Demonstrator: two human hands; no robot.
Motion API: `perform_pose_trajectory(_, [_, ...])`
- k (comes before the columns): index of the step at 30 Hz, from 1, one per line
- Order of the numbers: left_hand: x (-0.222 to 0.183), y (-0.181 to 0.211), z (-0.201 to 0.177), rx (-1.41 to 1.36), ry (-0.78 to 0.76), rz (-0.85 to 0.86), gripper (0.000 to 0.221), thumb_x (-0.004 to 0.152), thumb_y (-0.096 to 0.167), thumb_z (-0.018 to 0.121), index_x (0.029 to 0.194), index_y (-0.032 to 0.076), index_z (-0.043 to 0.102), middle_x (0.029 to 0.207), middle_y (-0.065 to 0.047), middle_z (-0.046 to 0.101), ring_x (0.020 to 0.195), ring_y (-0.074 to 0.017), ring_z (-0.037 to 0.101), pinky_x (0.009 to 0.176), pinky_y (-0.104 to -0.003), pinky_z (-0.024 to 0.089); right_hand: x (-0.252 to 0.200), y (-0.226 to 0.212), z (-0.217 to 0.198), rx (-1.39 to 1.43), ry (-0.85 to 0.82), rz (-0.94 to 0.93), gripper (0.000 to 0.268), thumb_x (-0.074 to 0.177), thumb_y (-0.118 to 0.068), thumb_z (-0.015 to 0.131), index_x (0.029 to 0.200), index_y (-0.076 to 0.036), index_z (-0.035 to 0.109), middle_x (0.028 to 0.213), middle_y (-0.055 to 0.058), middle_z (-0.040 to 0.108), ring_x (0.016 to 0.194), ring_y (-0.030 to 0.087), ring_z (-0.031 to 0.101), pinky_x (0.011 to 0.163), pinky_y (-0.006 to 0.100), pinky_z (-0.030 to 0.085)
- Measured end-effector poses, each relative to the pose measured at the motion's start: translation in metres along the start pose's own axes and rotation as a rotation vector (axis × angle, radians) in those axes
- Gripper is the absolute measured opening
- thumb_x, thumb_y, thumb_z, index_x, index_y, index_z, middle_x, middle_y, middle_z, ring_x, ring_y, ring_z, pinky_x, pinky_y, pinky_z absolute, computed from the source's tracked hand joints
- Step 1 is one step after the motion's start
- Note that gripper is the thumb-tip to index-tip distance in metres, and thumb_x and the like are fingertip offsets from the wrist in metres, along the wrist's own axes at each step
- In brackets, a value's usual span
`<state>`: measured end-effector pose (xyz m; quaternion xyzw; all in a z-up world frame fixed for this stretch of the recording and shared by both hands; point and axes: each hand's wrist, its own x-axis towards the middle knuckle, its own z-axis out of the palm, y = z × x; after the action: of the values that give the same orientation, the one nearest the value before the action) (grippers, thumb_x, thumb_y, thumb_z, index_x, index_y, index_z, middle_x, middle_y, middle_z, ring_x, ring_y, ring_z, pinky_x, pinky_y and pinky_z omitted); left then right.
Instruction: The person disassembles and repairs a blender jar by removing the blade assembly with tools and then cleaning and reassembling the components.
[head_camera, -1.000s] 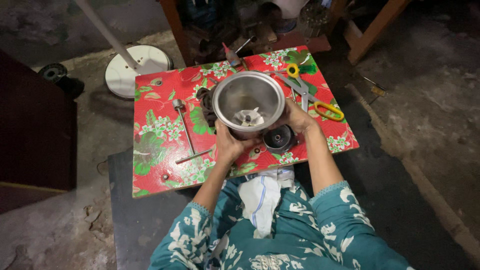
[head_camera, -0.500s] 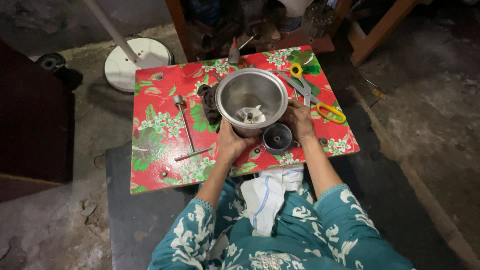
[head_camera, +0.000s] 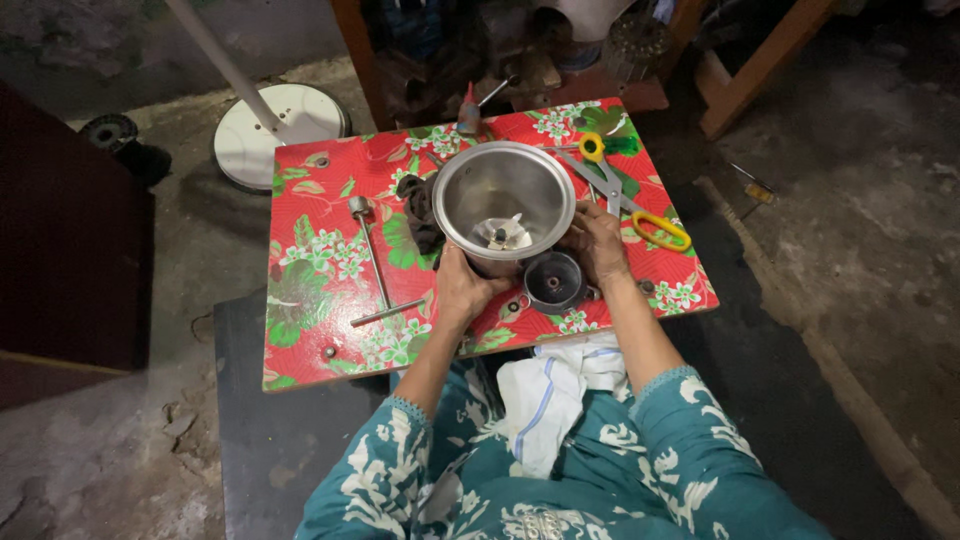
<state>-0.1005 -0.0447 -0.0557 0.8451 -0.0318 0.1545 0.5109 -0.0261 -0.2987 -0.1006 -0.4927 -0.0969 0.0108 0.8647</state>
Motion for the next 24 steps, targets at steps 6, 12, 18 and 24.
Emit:
perform_pose_trajectory(6, [0.003,-0.006,0.006,0.075,0.018,0.012,0.094,0.049,0.023,0.098,0.127,0.001,0.051,0.122,-0.021,0.061,0.117,-0.0413,0.058,0.097,-0.049,0.048,0.002,0.002,-0.003,0.024,0.001,-0.007,0.03,0.1,-0.022,0.063,0.12,0.0,0.064,0.106,0.012,0.074,0.088,0.022,0.074,0.081,0.037,0.061])
perform_pose_trajectory(12, [0.004,-0.007,0.006,0.05,0.018,0.02,0.09,0.047,0.02,0.097,0.125,0.003,0.055,0.123,-0.019,0.063,0.117,-0.0406,0.059,0.097,-0.048,0.048,0.001,0.0,-0.005,0.053,-0.023,-0.017,0.031,0.1,-0.025,0.062,0.12,-0.001,0.064,0.109,0.011,0.074,0.094,0.022,0.073,0.084,0.037,0.061])
perform_pose_trajectory(18, [0.0,-0.002,0.003,0.005,0.029,0.051,0.09,0.05,0.022,0.098,0.127,0.004,0.055,0.122,-0.017,0.064,0.115,-0.04,0.06,0.095,-0.049,0.049,0.004,0.005,-0.012,0.086,0.023,-0.014,0.029,0.101,-0.022,0.063,0.123,-0.003,0.064,0.11,0.009,0.073,0.098,0.02,0.072,0.085,0.038,0.061])
perform_pose_trajectory(24, [0.004,-0.007,0.006,0.035,0.014,0.001,0.091,0.048,0.021,0.097,0.126,0.005,0.055,0.119,-0.016,0.065,0.113,-0.04,0.06,0.094,-0.049,0.049,0.006,0.013,-0.025,0.168,0.017,0.0,0.028,0.1,-0.02,0.064,0.123,-0.003,0.063,0.11,0.009,0.073,0.098,0.02,0.072,0.086,0.037,0.06])
